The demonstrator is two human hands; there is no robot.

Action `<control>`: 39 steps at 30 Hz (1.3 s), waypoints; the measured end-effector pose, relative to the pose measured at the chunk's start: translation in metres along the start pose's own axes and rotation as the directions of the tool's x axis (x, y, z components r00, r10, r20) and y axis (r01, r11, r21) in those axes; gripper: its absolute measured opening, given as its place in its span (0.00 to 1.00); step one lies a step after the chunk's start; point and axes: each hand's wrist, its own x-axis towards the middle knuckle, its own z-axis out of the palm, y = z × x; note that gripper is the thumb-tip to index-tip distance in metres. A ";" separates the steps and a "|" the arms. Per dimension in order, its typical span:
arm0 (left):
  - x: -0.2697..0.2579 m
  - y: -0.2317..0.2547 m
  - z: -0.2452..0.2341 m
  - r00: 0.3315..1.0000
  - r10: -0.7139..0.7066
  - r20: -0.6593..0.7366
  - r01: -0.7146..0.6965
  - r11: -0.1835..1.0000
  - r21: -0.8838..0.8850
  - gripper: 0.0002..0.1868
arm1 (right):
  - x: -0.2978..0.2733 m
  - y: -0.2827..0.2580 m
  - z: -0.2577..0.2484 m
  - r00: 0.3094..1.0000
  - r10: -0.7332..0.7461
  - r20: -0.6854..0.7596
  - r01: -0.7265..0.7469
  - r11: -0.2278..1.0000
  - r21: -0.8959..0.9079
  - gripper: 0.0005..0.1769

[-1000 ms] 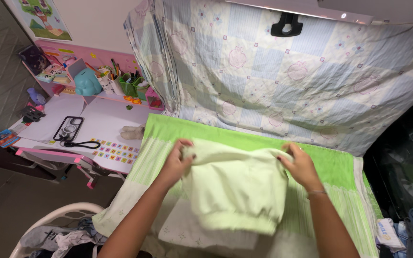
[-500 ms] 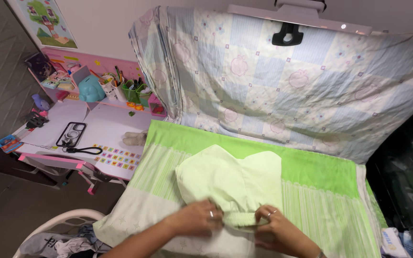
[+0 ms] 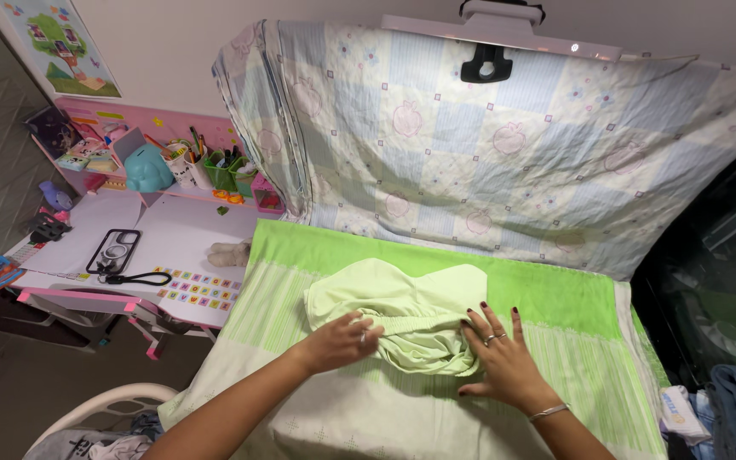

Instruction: The person folds a pair of blue jeans, a light green short, and a white t-shirt one by one on a green and white striped cloth. Each item is smoothed, folded into a compact rectangle, and placed on a growing stack to the right.

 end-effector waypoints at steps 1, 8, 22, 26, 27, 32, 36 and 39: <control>0.003 0.001 -0.002 0.999 -0.012 0.052 0.011 1.000 0.023 0.10 | 0.002 -0.006 0.007 0.998 0.003 -0.060 -0.002 1.000 0.007 0.64; 0.035 -0.011 -0.048 0.977 -0.201 -0.076 0.056 0.577 -0.815 0.08 | 0.020 -0.016 0.089 0.634 -0.284 -0.719 0.306 0.946 -0.103 0.20; 0.076 -0.027 -0.145 0.727 -0.317 0.609 0.544 0.807 -0.229 0.21 | -0.016 0.041 -0.035 0.896 -0.443 0.038 0.272 0.613 0.742 0.18; 0.076 -0.052 -0.174 0.933 -0.157 0.324 0.285 0.871 -0.401 0.22 | -0.018 0.003 -0.076 0.982 -0.179 -0.056 0.185 0.869 0.458 0.24; 0.074 -0.057 -0.179 0.961 -0.108 0.255 0.215 0.871 -0.442 0.21 | -0.017 0.003 -0.082 0.975 -0.103 -0.197 0.193 0.830 0.524 0.26; 0.059 -0.067 -0.177 0.962 -0.097 0.255 0.247 0.705 -0.665 0.11 | -0.014 0.022 -0.074 0.831 -0.191 -0.522 0.471 0.740 0.480 0.19; 0.054 -0.053 -0.158 0.965 0.065 0.254 0.243 0.145 -0.959 0.17 | -0.010 0.021 -0.066 0.905 -0.380 -0.190 0.424 0.778 0.463 0.09; 0.056 -0.033 -0.156 0.989 0.129 0.073 0.100 -0.222 -0.970 0.18 | -0.010 0.014 -0.075 0.907 -0.409 -0.104 0.385 0.701 0.600 0.29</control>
